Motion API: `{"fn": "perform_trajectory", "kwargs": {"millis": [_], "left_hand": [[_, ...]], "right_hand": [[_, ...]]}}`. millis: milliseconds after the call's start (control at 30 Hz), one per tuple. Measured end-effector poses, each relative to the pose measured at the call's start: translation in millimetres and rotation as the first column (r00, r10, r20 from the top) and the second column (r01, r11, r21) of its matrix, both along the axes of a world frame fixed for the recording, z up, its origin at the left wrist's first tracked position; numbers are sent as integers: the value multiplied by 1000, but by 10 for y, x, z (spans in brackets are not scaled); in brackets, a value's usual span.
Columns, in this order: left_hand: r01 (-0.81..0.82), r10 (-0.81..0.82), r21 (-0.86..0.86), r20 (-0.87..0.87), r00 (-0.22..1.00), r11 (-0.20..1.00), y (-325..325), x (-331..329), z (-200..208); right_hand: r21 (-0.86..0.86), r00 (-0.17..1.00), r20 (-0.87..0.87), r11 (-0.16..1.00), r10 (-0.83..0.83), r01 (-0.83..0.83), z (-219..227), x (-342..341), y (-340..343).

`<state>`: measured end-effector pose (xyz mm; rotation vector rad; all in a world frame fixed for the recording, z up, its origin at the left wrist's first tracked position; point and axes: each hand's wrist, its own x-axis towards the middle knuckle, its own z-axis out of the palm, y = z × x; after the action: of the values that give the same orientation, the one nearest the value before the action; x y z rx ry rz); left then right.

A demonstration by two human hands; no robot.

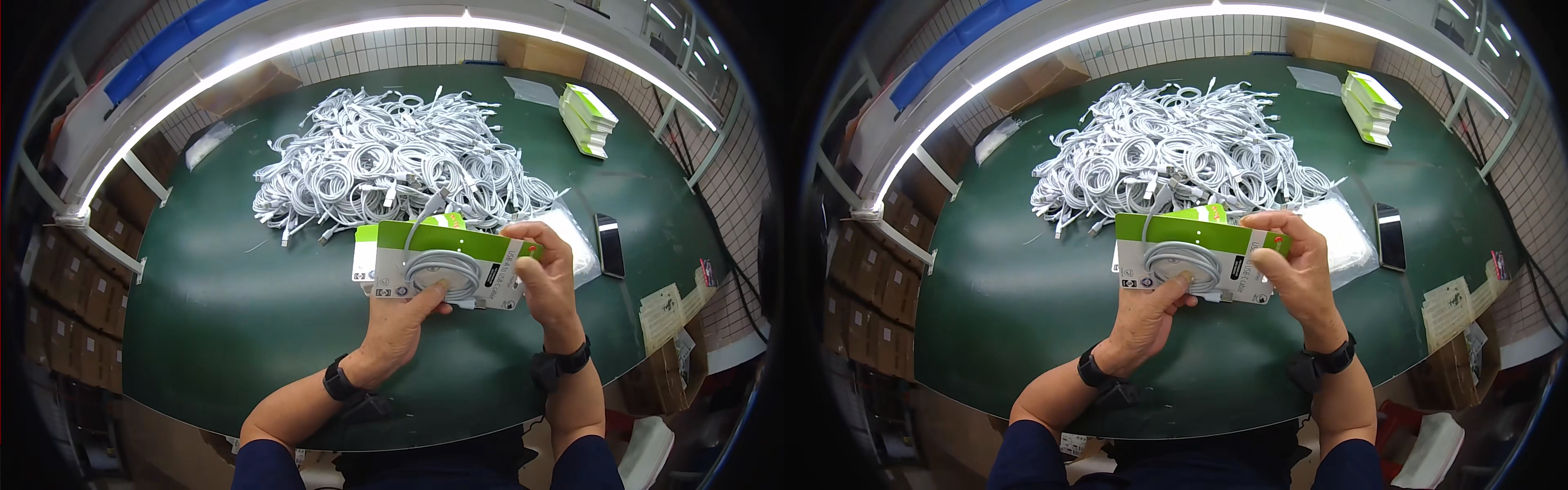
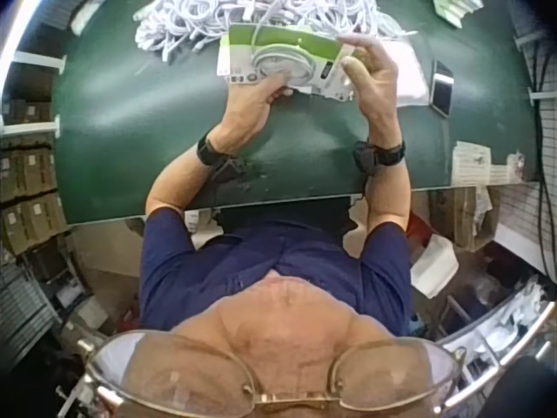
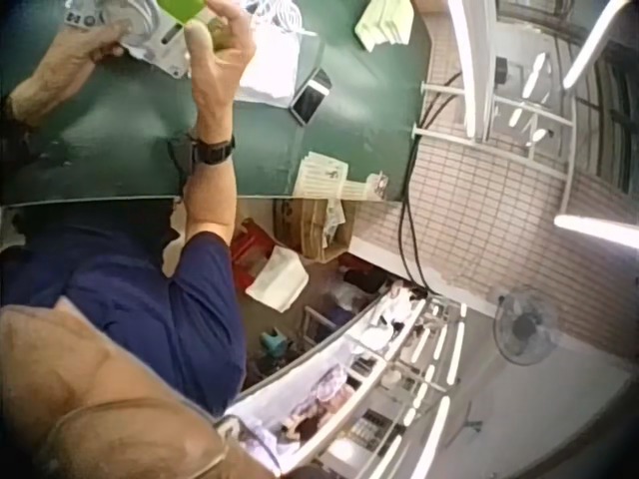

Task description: Packaging USB cables into cardboard sleeves and securing them with plastic ties.

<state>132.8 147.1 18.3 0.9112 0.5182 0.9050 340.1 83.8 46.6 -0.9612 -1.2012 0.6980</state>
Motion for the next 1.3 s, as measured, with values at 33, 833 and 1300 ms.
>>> {"fn": "perform_trajectory", "kwargs": {"millis": [33,833,1300], "left_hand": [[0,0,-1,0,1000,1000,-8,-16,-5],[497,674,864,-417,610,85,156,-357,376],[469,645,871,-442,624,143,73,-339,218]], "right_hand": [[-50,991,113,995,-76,82,6,-37,-20],[-275,906,419,960,67,56,103,-165,-23],[364,476,808,930,-347,61,94,-218,26]]}}
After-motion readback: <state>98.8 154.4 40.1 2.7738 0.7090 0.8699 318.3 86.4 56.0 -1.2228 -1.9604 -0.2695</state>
